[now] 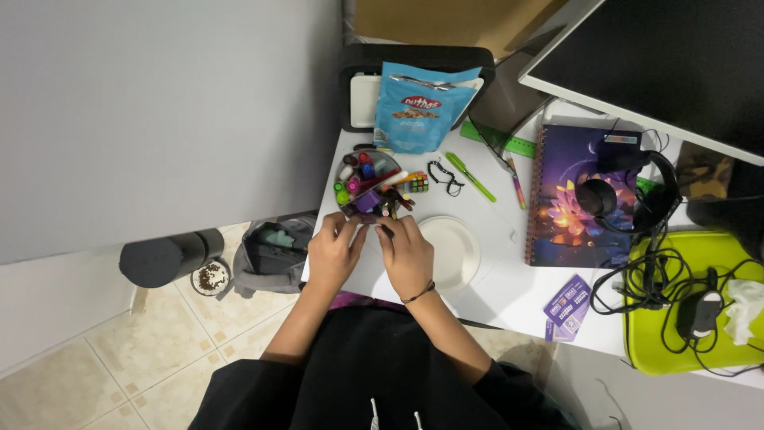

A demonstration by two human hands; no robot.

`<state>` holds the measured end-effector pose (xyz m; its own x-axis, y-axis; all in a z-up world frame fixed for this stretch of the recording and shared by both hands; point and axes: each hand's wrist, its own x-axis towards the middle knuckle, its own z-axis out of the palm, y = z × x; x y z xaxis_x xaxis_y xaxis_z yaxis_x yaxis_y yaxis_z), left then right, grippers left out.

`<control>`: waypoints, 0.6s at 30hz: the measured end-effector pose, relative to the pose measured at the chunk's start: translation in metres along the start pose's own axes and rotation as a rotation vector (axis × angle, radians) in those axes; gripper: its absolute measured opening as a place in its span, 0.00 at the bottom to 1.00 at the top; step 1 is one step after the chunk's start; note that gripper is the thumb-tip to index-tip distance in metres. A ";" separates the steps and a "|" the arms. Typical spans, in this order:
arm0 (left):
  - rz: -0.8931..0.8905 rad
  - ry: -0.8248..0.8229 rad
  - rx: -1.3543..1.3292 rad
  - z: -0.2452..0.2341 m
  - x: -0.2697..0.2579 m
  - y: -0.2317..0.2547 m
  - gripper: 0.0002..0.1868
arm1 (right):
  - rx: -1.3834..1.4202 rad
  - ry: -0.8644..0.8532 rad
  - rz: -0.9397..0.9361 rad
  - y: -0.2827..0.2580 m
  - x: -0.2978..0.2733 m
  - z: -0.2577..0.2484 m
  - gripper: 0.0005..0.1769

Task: The person organizes items on a cluttered desk. They place a small object into a container, move a white paper plate, arrange pens and markers in a holder, and place a Rubik's cube into the holder. Finally, they wipe the plate and place it on a shelf.

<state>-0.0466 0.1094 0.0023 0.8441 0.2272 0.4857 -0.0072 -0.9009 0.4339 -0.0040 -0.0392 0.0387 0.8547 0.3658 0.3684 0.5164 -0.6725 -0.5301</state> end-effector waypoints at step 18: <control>0.098 -0.032 -0.037 0.023 -0.012 -0.027 0.08 | 0.035 0.243 -0.057 -0.010 0.011 0.021 0.06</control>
<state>-0.0443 0.1227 -0.0332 0.8548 0.1267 0.5032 -0.1095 -0.9038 0.4136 0.0018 -0.0151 0.0324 0.7879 0.2343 0.5695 0.5690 -0.6307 -0.5277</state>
